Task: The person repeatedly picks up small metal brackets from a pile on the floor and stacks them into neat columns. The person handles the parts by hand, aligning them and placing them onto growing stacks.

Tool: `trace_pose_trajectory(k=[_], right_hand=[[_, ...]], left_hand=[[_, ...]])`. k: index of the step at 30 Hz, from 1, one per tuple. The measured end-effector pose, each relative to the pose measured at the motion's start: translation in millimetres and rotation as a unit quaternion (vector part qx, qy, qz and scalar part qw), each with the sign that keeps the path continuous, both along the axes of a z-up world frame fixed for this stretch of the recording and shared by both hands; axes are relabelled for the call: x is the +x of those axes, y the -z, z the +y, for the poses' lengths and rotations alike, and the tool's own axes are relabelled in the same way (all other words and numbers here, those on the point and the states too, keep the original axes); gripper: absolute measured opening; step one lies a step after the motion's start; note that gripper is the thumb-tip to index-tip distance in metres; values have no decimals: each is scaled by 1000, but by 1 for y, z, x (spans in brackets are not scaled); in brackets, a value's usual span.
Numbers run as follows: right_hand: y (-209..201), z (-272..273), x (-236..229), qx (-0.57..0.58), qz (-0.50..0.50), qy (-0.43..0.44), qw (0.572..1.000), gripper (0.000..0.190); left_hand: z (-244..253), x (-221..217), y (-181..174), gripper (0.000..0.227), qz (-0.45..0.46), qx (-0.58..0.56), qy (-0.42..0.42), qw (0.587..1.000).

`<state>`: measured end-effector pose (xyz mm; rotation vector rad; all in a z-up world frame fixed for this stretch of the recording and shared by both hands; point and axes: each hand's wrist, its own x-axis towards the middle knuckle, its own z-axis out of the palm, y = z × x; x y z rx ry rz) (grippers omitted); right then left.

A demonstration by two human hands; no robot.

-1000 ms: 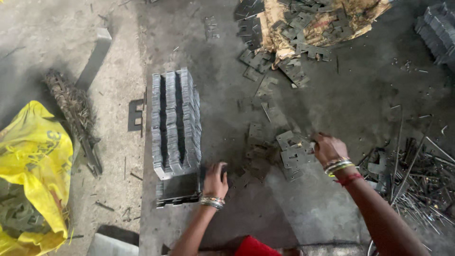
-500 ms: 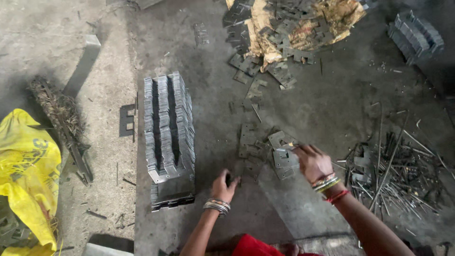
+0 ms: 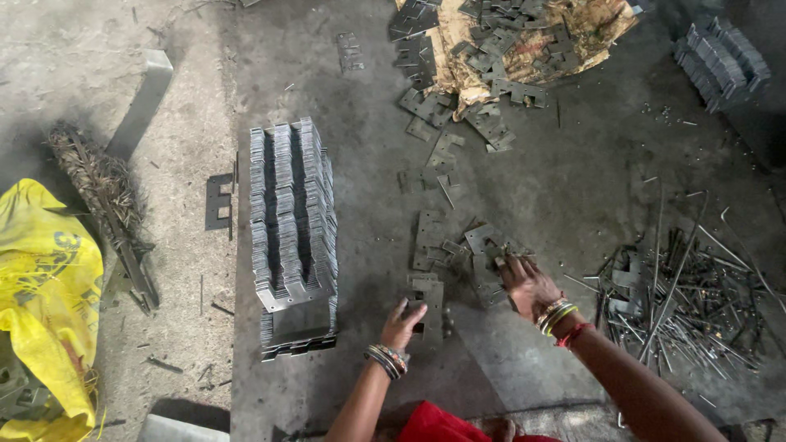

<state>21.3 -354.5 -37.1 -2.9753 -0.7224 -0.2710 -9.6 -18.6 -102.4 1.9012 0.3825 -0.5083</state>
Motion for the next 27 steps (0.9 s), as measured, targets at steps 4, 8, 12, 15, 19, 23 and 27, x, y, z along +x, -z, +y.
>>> trace_pose_trajectory(k=[4,8,12,15,19,23,27], right_hand=[[-6,12,-4,33,34,68,997,50],[-33,28,-28,108,-119,-89,983,46],[-56,43,-19,79,-99,-31,991,48],[-62,54,12,37,45,117,991,53],[-53,62,29,23,157,206,966,66],[-41,65,32,10,185,234,954,45],[-31,58,16,-20,212,185,959,50]], left_hand=[[-5,10,-25,85,66,-239,-28,968],[-10,8,-52,85,137,-342,-108,923],[-13,1,-59,85,164,-434,-80,882],[-15,1,-58,83,77,-283,-51,955],[-13,-8,-61,78,126,-343,-80,928],[-8,-13,-76,76,143,-421,-82,892],[-5,-13,-82,74,146,-451,-98,875]])
